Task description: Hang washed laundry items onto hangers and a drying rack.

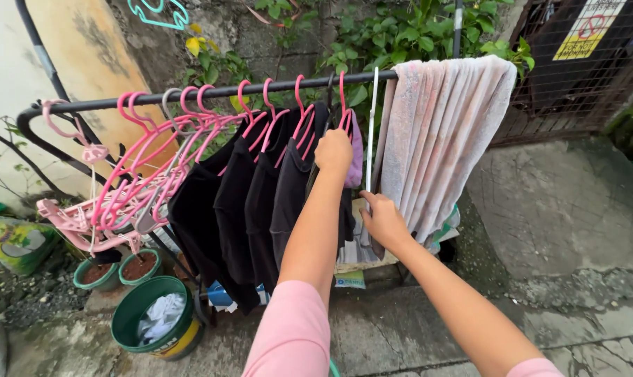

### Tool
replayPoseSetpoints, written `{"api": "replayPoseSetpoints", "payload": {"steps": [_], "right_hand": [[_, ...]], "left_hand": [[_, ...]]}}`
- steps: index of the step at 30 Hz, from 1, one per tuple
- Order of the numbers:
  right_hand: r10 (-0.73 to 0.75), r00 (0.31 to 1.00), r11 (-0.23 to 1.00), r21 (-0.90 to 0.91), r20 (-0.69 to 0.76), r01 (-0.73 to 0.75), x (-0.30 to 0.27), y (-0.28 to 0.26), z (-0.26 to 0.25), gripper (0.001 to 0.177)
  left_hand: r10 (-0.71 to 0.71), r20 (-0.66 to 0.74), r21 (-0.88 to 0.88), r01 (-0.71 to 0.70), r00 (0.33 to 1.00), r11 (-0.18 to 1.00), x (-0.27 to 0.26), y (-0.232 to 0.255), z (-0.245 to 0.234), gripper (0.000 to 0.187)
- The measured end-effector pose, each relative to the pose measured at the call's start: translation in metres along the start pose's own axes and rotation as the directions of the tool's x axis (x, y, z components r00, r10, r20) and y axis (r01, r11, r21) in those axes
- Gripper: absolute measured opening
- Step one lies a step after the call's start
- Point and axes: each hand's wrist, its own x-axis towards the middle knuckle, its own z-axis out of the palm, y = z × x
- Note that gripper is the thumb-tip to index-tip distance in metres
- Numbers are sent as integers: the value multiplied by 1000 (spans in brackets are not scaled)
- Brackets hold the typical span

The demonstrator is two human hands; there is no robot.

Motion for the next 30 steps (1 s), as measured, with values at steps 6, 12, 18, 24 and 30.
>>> {"api": "replayPoseSetpoints", "payload": {"steps": [6,12,18,24,30], "right_hand": [[-157,980,988,-35,-125,154,4,18,19,51],[-245,926,965,20,-286,261,27,1,41,47],[-297,876,942,33,-381,334,43,-82,51,43],[-415,855,909,-102,-311,404,58,-157,97,56],[-381,879,924,-133,-285,358,78,-214,134,68]], "left_hand": [[4,-49,-151,-11,999,988,-22,-21,-14,50],[61,-63,-242,-75,996,967,-73,-48,-75,41],[128,-285,-182,-185,950,966,-112,-134,-159,24],[292,-452,33,-311,843,950,-104,-245,-188,31],[357,-516,274,-246,779,930,-84,-313,-213,42]]}}
